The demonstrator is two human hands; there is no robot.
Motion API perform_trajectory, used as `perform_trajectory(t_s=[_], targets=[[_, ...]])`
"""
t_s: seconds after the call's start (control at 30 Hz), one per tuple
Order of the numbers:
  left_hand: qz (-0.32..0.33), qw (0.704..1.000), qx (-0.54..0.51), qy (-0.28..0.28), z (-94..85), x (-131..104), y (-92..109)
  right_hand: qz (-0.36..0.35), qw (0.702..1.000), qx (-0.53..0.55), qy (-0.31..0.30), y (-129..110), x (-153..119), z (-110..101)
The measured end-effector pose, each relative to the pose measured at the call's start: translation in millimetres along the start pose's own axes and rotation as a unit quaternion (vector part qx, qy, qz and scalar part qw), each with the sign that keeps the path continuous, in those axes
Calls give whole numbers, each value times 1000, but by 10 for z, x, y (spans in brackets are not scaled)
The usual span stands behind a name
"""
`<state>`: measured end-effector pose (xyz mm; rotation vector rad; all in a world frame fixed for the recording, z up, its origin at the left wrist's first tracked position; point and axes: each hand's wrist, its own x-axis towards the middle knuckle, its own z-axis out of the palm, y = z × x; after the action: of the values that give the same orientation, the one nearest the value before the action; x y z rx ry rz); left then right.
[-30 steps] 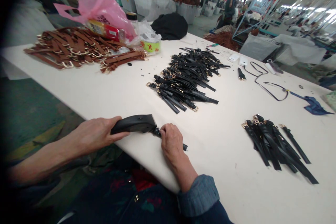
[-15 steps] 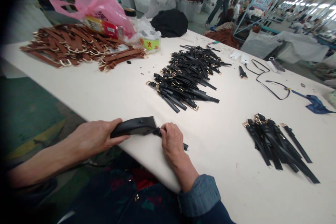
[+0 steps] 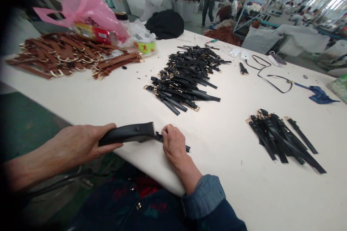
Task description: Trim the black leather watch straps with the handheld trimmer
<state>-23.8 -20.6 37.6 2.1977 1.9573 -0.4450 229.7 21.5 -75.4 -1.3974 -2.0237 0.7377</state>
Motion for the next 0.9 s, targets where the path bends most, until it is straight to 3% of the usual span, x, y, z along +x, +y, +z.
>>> perform_trajectory(t_s=[0.2, 0.33, 0.5, 0.73, 0.9], targets=[[97, 994, 48, -7, -170, 27, 179, 2, 999, 35, 3, -11, -10, -8], [117, 990, 82, -15, -229, 162, 322, 17, 997, 65, 28, -17, -15, -8], [130, 987, 98, -10, -276, 279, 415, -1, 987, 126, 101, -7, 5, 0], [143, 986, 87, 13, -252, 308, 384, 35, 979, 175, 102, 30, 36, 15], [113, 990, 79, -7, -246, 249, 219, -10, 994, 88, 64, 57, -67, -61]])
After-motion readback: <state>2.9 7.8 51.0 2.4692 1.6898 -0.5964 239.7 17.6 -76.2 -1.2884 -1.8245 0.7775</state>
